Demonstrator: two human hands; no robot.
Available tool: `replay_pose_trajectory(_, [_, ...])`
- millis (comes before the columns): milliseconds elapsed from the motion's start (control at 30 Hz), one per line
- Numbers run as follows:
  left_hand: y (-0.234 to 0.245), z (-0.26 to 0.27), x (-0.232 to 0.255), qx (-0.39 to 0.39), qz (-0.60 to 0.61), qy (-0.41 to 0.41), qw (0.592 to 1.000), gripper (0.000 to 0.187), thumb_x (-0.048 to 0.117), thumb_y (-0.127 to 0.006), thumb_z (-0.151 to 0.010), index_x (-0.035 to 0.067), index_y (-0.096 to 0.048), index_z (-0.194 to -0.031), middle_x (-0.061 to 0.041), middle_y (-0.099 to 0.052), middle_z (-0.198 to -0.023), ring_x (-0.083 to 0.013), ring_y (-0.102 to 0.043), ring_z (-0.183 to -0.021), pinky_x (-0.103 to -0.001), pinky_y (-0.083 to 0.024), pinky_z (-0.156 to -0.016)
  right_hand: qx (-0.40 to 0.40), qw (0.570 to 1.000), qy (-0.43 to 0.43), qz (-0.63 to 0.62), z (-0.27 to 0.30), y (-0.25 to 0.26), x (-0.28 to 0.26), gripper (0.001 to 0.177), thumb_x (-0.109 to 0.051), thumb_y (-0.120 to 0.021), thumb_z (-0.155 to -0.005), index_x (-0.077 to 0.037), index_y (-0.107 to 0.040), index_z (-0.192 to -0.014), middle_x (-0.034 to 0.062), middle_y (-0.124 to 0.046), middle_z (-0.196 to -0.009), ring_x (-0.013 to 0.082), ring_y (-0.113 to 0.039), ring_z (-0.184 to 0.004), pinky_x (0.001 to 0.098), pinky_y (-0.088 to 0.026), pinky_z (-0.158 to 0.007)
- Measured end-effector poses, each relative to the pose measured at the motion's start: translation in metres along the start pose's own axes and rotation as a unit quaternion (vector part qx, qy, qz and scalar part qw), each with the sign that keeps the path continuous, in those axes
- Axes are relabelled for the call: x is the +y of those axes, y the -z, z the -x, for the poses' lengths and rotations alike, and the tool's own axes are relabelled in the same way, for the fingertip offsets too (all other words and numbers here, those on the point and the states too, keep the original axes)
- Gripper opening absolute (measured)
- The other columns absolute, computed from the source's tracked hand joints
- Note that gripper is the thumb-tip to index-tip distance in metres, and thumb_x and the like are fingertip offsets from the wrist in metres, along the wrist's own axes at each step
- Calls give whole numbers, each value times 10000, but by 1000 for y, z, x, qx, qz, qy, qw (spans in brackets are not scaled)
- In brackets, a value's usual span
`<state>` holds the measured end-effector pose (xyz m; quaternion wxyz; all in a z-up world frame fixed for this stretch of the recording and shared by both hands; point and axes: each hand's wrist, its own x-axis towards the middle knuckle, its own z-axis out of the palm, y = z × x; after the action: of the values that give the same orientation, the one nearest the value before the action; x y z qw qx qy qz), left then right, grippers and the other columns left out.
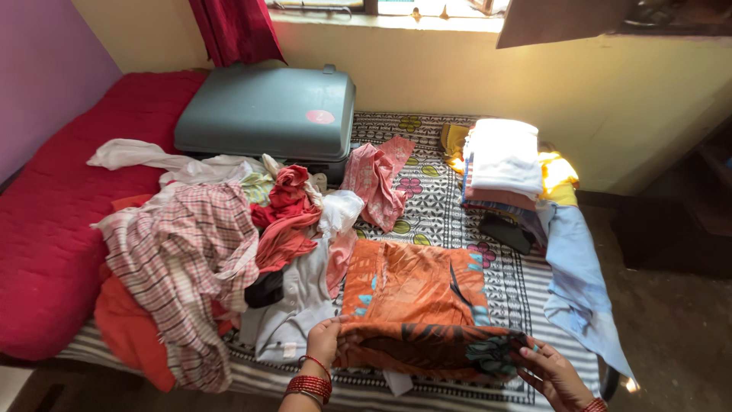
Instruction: The person folds a patterned orange cloth on a bed, smoothing and aligning the edges. They then pick up a red cloth and begin folding it as well.
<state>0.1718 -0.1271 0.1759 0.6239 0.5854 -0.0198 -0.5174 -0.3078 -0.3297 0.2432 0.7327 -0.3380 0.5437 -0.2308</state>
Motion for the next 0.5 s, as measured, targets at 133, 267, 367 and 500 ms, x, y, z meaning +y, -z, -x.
replay_pose_trajectory(133, [-23, -53, 13, 29, 25, 1, 999, 278, 147, -495, -993, 103, -708, -1165, -55, -758, -886, -188, -748, -712, -301, -528, -596, 35, 998, 51, 26, -70, -10, -19, 390, -36, -654, -893, -58, -648, -1282, 75, -768, -1140, 198, -731, -971, 373, -570, -842])
replay_pose_trajectory(267, [-46, -99, 20, 87, -5, -10, 996, 282, 195, -522, -1015, 107, -727, -1187, -6, -719, -898, -129, -718, -742, -278, -530, -622, 53, 997, 44, 41, -141, -13, -33, 298, -82, -615, -961, -35, -677, -1249, 137, -781, -1048, 208, -747, -872, 348, -571, -755])
replay_pose_trajectory(367, [-61, -125, 18, 103, 12, -25, 994, 300, 218, -518, -1028, 97, -722, -1211, 8, -686, -886, -127, -729, -756, -271, -519, -620, 79, 988, 65, 113, -194, -14, -38, 305, -100, -649, -959, -65, -715, -1255, 123, -775, -1008, 186, -708, -831, 325, -541, -729])
replay_pose_trajectory(500, [-77, -158, 22, 148, -2, -48, 988, 328, 135, -502, -999, 60, -730, -1223, -19, -765, -942, -127, -726, -768, -267, -550, -629, 122, 945, 152, 263, -249, -11, -39, 335, -142, -721, -918, -51, -762, -1238, 79, -779, -987, 140, -683, -848, 288, -525, -762])
